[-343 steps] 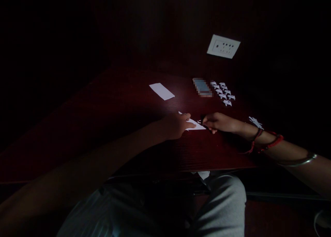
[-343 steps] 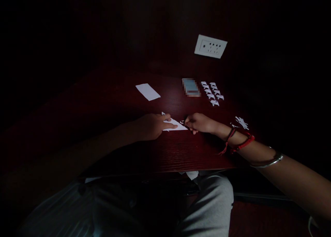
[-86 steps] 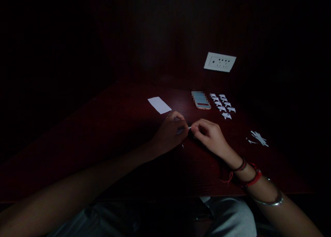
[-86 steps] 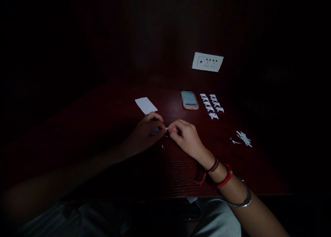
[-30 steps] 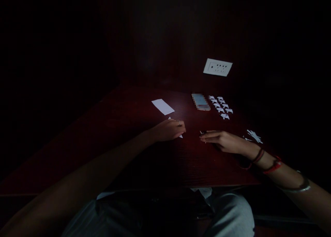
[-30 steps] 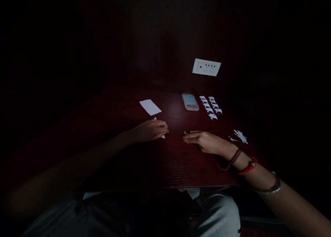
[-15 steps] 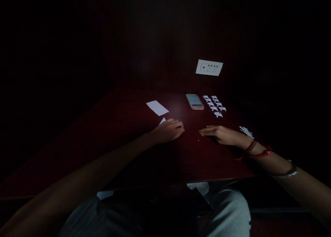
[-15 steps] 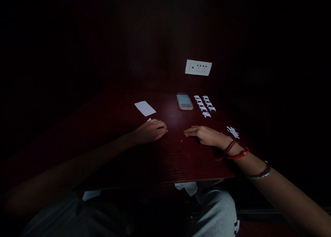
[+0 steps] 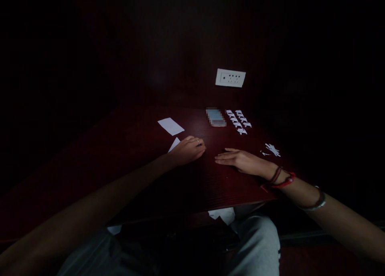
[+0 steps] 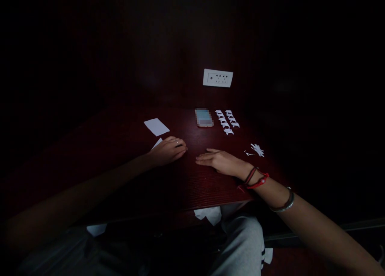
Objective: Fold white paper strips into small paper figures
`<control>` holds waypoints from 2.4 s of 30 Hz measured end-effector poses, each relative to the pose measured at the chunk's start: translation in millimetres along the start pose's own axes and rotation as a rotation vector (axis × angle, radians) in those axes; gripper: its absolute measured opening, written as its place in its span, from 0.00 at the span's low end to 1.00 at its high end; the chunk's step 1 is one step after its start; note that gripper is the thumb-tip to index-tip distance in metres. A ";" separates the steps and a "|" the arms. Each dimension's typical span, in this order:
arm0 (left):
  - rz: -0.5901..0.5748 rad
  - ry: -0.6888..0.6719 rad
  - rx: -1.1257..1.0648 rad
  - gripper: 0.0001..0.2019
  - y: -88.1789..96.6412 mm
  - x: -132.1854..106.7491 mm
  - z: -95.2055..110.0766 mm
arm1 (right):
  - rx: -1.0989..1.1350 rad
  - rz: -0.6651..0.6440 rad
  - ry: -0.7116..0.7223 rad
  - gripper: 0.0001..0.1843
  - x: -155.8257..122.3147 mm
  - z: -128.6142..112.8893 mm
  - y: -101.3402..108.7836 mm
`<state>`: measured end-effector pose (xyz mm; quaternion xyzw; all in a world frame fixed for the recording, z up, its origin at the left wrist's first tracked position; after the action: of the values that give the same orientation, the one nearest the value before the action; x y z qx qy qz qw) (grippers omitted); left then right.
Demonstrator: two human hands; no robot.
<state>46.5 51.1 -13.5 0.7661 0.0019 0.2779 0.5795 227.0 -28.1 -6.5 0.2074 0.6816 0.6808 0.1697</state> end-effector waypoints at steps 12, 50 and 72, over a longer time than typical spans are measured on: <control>-0.025 -0.040 0.004 0.10 -14.1 28.7 30.3 | -0.156 0.025 -0.206 0.32 -72.1 21.6 18.7; -0.041 0.057 -0.017 0.10 -10.3 9.2 21.0 | -0.426 -0.038 -0.323 0.27 -102.7 19.2 5.6; -0.056 0.108 -0.145 0.11 28.1 -7.8 -41.4 | -0.242 0.124 -0.264 0.24 -33.8 38.3 7.2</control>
<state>13.3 76.1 15.5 0.7057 0.0343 0.3020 0.6400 276.0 -12.7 -1.6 0.3149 0.5524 0.7338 0.2391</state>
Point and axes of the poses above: each hand's wrist, its own x-axis towards the middle knuckle, its own y-axis out of the back of the hand, z = x × y, the point moved 3 cm from there along x, towards the middle knuckle, and after that the axes turned 5 degrees about y, right-handed, at the moved point
